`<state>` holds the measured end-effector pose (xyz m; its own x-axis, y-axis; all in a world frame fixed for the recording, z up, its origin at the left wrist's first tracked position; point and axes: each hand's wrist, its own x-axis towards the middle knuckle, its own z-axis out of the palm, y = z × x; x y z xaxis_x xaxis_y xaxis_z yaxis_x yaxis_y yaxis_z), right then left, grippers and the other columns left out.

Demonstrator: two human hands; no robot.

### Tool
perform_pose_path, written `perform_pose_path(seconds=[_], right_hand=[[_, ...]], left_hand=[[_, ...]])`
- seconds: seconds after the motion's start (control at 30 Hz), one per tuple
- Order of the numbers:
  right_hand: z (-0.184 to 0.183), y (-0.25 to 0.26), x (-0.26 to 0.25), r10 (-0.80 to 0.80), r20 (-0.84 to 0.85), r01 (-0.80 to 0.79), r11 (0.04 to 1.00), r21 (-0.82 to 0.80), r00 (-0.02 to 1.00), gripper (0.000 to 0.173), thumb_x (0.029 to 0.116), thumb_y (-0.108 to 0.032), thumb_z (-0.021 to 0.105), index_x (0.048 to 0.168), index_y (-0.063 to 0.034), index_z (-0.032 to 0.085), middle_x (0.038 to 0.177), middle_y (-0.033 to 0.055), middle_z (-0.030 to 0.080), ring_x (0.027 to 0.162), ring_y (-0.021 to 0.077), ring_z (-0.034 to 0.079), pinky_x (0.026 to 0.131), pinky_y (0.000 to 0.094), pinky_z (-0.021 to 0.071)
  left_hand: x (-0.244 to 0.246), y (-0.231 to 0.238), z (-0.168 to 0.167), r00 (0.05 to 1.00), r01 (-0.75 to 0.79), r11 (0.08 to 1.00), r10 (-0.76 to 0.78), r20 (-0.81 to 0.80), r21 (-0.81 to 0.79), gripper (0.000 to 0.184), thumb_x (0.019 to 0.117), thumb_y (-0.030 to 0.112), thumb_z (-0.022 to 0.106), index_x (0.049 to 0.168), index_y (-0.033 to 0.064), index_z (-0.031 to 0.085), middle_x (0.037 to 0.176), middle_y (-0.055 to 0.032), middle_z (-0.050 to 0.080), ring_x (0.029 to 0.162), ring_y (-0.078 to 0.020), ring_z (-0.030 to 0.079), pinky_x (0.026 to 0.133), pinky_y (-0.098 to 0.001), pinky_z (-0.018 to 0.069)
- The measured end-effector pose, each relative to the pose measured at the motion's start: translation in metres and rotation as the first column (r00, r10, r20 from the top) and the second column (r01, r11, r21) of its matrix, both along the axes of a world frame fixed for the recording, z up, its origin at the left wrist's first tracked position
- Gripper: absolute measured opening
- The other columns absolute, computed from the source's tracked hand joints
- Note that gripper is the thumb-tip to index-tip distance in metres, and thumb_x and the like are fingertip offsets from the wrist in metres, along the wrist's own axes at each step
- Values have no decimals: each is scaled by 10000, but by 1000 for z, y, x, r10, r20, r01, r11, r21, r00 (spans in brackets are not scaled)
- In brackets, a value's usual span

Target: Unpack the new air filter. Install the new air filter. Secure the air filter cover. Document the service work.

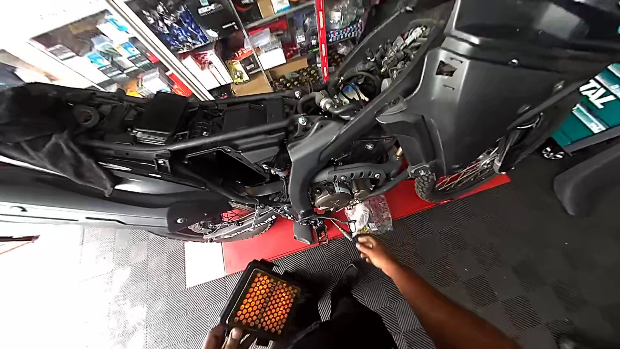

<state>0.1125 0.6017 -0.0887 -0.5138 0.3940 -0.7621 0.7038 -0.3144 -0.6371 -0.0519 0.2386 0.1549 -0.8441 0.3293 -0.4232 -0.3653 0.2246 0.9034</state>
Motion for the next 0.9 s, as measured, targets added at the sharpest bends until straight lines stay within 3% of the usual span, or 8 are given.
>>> perform_pose_path(seconds=[0.17, 0.27, 0.33, 0.43, 0.57, 0.67, 0.8, 0.9], right_hand=[[118, -52, -37, -22, -339, -25, 991, -135, 941, 471, 1025, -305, 613, 1415, -49, 543, 1214, 108, 689, 969, 195, 706, 816, 357, 604], [169, -47, -75, 18, -422, -82, 988, -133, 906, 417, 1076, -307, 510, 1402, -51, 555, 1180, 93, 691, 950, 197, 707, 801, 353, 605], [192, -39, -100, 105, -403, -175, 974, -141, 909, 474, 1105, -408, 395, 1379, -69, 581, 1129, 80, 712, 885, 180, 711, 745, 332, 595], [230, -35, -135, 133, -353, -229, 942, -246, 926, 722, 1073, -614, 172, 1297, -71, 591, 1000, 73, 741, 768, 157, 706, 652, 312, 574], [265, -43, -163, 64, -437, -170, 963, -208, 897, 488, 1043, -434, 529, 1363, -74, 603, 1177, 91, 703, 1000, 170, 687, 863, 373, 581], [281, -53, -185, -9, -469, -117, 963, -241, 883, 576, 943, -255, 710, 1462, -102, 511, 1208, 107, 691, 1007, 194, 693, 849, 386, 590], [288, -74, -211, -87, -472, -66, 952, -298, 877, 552, 885, -138, 767, 1392, -89, 556, 1195, 97, 707, 1035, 206, 700, 862, 398, 599], [285, -92, -226, -151, -481, 47, 974, -222, 864, 568, 838, -125, 815, 1331, -88, 535, 1175, 105, 694, 1006, 219, 696, 806, 391, 603]], left_hand=[[-26, 40, 22, 999, -32, 991, 34, -16, 127, 189, 1039, 80, 553, 1215, 9, 552, 1105, -106, 716, 961, -267, 746, 857, -486, 649], [-52, 52, 25, 964, 138, 977, -95, -247, 163, 211, 974, 86, 676, 1172, 42, 617, 1068, -44, 729, 956, -196, 731, 871, -411, 641], [-77, 56, 24, 795, 334, 943, -272, -542, 16, 205, 939, 216, 751, 1096, 110, 674, 1045, 7, 693, 943, -115, 673, 837, -303, 600], [-118, 60, 29, 369, 506, 827, -464, -805, -245, 237, 982, 400, 684, 1115, 205, 704, 1093, 4, 686, 1049, -113, 638, 894, -289, 542], [-163, 52, 39, 89, 633, 693, -508, -857, -345, 186, 1032, 265, 610, 1188, 212, 696, 1179, -64, 688, 1127, -180, 655, 954, -329, 559], [-200, 40, 29, 86, 656, 691, -469, -879, -304, 206, 1021, 159, 615, 1199, 204, 711, 1239, -73, 687, 1225, -202, 632, 1019, -349, 547], [-239, 25, 3, 140, 628, 736, -427, -893, -253, 208, 1022, 152, 610, 1178, 238, 717, 1302, -84, 668, 1267, -201, 620, 1030, -363, 553], [-251, 22, -25, 409, 586, 802, -416, -812, -115, 237, 994, 125, 625, 1205, 175, 722, 1341, -134, 638, 1159, -186, 672, 931, -347, 604]])
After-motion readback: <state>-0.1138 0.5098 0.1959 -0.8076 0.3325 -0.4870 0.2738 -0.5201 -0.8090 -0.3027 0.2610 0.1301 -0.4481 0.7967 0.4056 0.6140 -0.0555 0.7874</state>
